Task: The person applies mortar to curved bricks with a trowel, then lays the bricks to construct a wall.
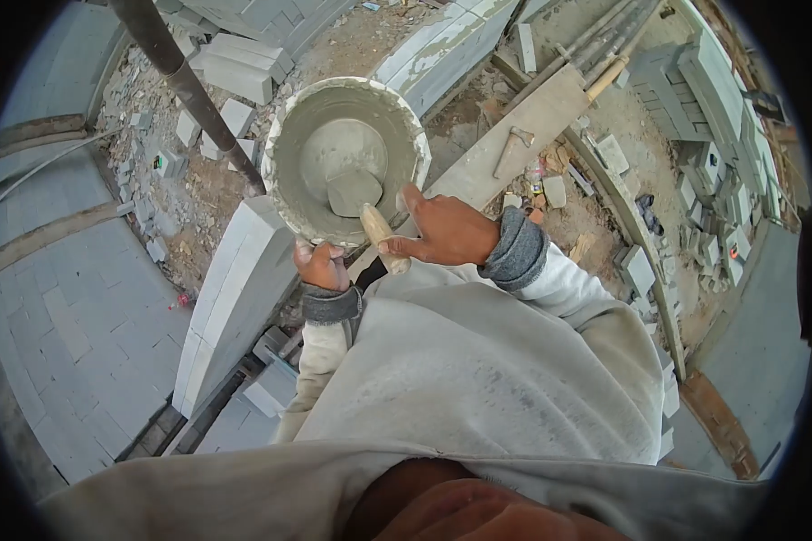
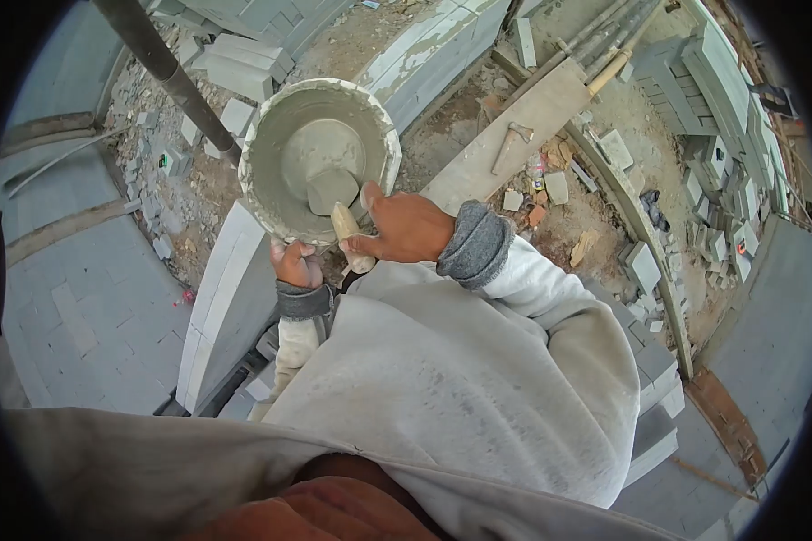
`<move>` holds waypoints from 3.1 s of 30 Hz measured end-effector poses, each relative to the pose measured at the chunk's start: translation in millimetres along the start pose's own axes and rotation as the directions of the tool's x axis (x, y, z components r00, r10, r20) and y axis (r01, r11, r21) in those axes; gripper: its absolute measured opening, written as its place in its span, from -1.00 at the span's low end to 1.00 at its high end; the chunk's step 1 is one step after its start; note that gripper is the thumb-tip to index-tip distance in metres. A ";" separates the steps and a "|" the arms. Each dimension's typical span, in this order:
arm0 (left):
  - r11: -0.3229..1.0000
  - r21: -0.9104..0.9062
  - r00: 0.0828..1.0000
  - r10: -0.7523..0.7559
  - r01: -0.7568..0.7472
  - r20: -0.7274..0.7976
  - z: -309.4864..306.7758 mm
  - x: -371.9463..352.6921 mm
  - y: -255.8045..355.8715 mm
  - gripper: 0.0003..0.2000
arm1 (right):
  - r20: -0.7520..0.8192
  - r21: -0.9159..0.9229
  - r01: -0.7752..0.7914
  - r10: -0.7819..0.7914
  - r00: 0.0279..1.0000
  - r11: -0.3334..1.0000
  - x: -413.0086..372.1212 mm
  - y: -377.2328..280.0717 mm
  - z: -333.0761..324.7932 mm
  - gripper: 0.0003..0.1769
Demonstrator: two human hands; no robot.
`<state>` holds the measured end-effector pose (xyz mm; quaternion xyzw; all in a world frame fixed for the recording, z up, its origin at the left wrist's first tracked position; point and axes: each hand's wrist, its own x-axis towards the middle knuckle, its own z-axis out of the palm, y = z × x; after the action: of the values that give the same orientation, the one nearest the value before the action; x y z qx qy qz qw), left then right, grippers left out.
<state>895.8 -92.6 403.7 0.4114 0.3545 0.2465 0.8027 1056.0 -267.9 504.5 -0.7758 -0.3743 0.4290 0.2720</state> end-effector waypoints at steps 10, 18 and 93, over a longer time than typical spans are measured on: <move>0.914 0.334 0.969 0.248 -0.230 -0.013 -76.3 2.0 -21.6 -0.67 | 0.050 -0.556 0.027 0.001 0.999 0.831 78.5 -25.4 44.3 -0.23; 0.917 0.357 0.952 0.251 -0.177 -0.173 -79.2 6.8 -64.3 -0.60 | 0.169 -0.886 0.225 -0.169 0.971 0.406 120.8 -20.0 -9.7 -0.73; 0.979 -0.181 0.602 -0.202 0.097 -0.772 -363.1 -185.5 -255.4 -0.33 | -0.283 0.345 0.287 -0.192 0.940 0.894 272.2 132.0 471.6 -0.35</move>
<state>525.7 -181.6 109.4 0.1812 0.6879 0.3545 0.6069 787.6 -74.2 52.4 -0.7019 -0.3413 0.3590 0.5119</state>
